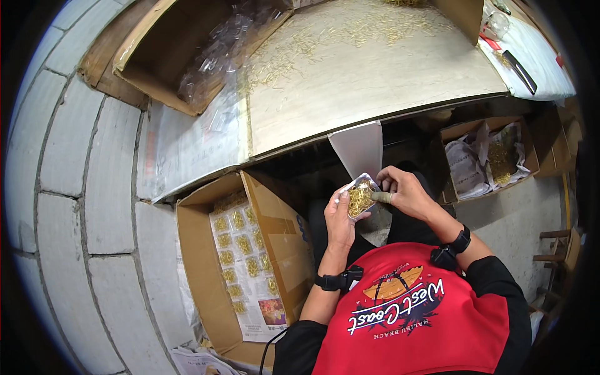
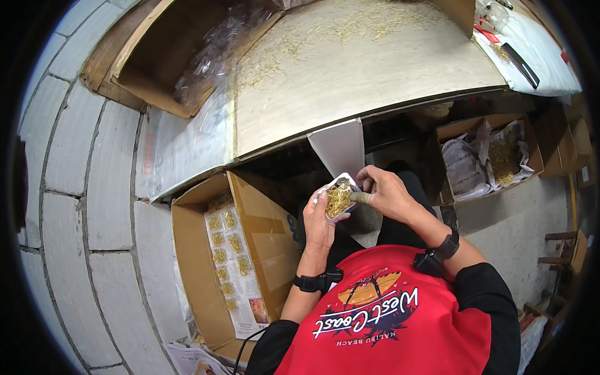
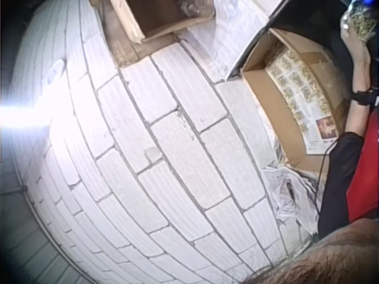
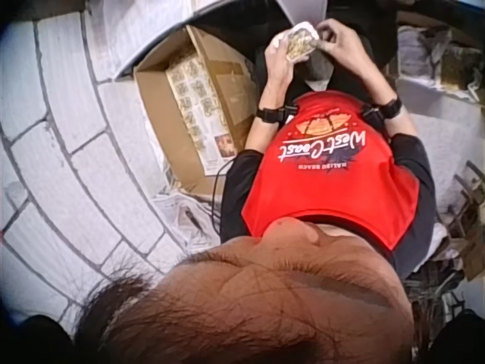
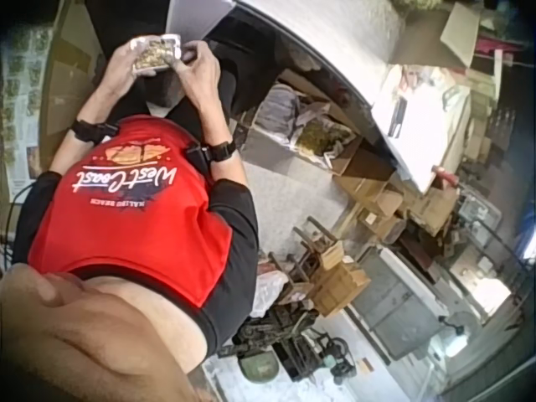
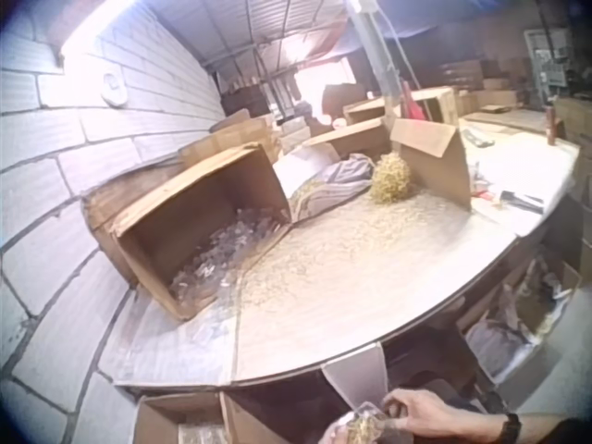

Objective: The person scoops loose yellow noodles from a table into small clear plastic containers. They then place the filled containers into a cardboard box. The person repeats this process multiple times throughout the video.

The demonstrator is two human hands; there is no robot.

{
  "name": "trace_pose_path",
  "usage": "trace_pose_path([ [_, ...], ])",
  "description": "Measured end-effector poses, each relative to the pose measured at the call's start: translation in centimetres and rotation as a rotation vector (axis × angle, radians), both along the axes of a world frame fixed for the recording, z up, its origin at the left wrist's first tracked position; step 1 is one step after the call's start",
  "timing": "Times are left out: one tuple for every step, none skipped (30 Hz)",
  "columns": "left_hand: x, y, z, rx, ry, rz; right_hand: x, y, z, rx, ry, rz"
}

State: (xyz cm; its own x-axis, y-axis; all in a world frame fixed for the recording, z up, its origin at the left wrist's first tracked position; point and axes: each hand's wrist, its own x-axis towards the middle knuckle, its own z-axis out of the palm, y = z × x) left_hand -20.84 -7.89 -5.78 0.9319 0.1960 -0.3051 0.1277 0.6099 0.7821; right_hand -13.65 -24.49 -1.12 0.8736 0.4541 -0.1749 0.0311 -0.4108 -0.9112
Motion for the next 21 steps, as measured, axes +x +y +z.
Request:
trace_pose_path([
  [0.0,0.0,0.0,0.002,-0.003,-0.010,0.0,0.0,-0.3,0.010,0.006,-0.001],
  [0.1,0.1,0.0,0.004,-0.007,-0.020,0.1,0.0,-0.8,0.019,0.011,-0.003],
  [0.1,0.1,0.0,0.008,-0.013,-0.029,0.1,0.0,-1.2,0.031,0.014,-0.002],
  [0.1,0.0,0.1,0.024,-0.018,-0.048,0.1,0.0,-1.7,0.039,0.046,0.018],
  [0.1,0.0,0.1,0.039,-0.024,-0.068,0.1,0.1,-2.3,0.046,0.079,0.038],
  [0.0,-0.1,0.1,0.054,-0.028,-0.086,0.0,0.2,-2.7,0.053,0.112,0.060],
  [0.0,-0.1,0.1,0.050,-0.023,-0.080,-0.1,0.4,-2.9,0.028,0.076,0.065],
  [0.0,-0.2,0.0,0.046,-0.018,-0.074,-0.3,0.4,-2.8,0.043,0.093,0.056],
  [0.1,-0.2,0.0,0.042,-0.015,-0.066,-0.3,0.4,-2.5,0.059,0.109,0.050],
  [0.1,-0.1,-0.1,0.043,-0.010,-0.049,-0.4,0.4,-2.3,0.075,0.124,0.044],
  [0.2,-0.1,-0.1,0.044,-0.005,-0.031,-0.4,0.3,-2.2,0.091,0.041,0.014],
  [0.1,-0.1,-0.2,0.043,0.003,-0.014,-0.5,0.1,-2.3,0.106,-0.039,-0.016],
  [0.1,-0.1,-0.2,0.040,0.000,-0.014,-0.6,0.0,-2.3,0.120,-0.119,-0.046],
  [0.1,0.1,-0.2,0.037,-0.003,-0.014,-0.7,0.0,-1.9,0.083,-0.227,0.011],
  [0.1,0.1,-0.1,0.032,-0.008,-0.017,-0.8,0.0,-1.1,0.044,-0.336,0.067],
  [0.1,0.0,-0.2,0.027,-0.012,-0.009,-0.9,0.0,-0.8,0.004,-0.445,0.124],
  [0.1,-0.1,-0.2,0.022,-0.017,-0.001,-1.1,0.0,-0.9,-0.108,-0.451,0.207],
  [0.2,-0.1,-0.2,0.018,-0.024,0.007,-1.2,0.1,-0.9,-0.109,-0.463,0.214],
  [0.2,-0.2,-0.2,0.014,-0.024,0.020,-1.4,0.3,-1.0,-0.110,-0.474,0.222],
  [0.1,-0.2,-0.2,0.011,-0.024,0.033,-1.4,0.4,-1.0,-0.111,-0.485,0.230],
  [0.0,-0.1,-0.3,0.010,-0.023,0.049,-1.4,0.3,-1.1,-0.107,-0.443,0.241],
])
